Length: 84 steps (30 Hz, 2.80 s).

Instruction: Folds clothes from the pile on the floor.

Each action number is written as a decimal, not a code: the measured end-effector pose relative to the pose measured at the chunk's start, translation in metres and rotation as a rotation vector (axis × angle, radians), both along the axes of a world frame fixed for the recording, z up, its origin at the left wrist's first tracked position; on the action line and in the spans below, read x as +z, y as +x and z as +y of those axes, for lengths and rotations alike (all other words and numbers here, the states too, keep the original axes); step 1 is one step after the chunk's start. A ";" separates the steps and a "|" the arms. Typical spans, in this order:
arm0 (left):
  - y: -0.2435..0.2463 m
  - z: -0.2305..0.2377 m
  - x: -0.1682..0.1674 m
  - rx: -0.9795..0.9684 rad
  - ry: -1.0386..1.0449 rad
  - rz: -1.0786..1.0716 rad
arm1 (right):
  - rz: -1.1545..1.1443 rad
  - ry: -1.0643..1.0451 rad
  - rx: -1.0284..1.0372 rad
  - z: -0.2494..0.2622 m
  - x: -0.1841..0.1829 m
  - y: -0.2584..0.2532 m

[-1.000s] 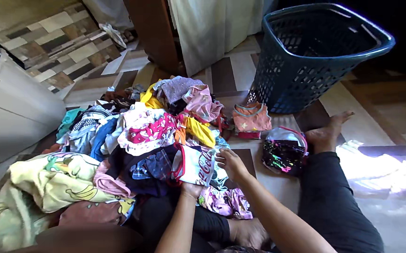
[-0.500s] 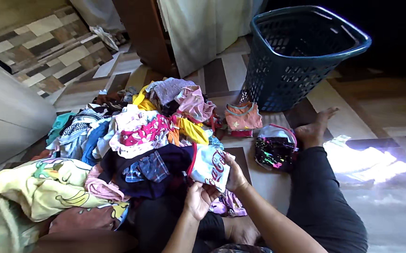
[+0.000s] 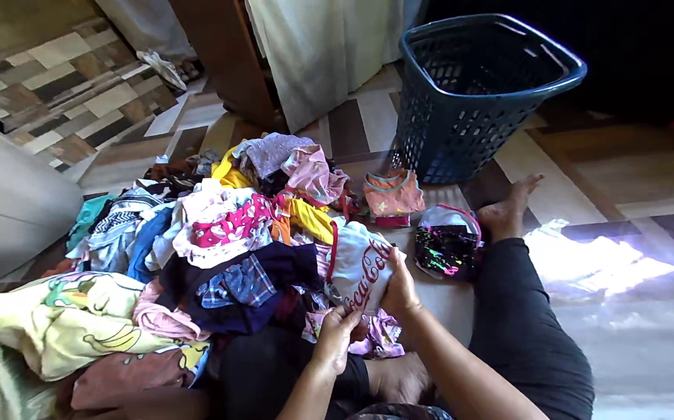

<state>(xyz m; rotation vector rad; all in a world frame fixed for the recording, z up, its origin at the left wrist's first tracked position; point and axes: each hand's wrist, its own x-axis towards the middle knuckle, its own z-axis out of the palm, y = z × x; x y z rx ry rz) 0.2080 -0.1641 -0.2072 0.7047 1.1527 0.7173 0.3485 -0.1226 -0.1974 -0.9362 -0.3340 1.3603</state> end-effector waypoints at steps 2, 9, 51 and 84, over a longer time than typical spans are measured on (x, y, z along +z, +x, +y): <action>-0.003 -0.003 -0.004 -0.089 -0.013 -0.007 | 0.023 0.041 0.002 -0.002 0.004 0.004; -0.001 -0.004 -0.004 0.034 -0.039 -0.614 | 0.379 0.183 0.263 -0.030 0.011 0.012; 0.045 0.027 -0.031 -0.178 0.100 0.060 | 0.084 -0.385 0.006 -0.049 -0.036 0.035; 0.019 0.058 -0.120 -0.603 0.186 0.517 | -0.173 -0.547 -0.331 0.135 -0.117 0.111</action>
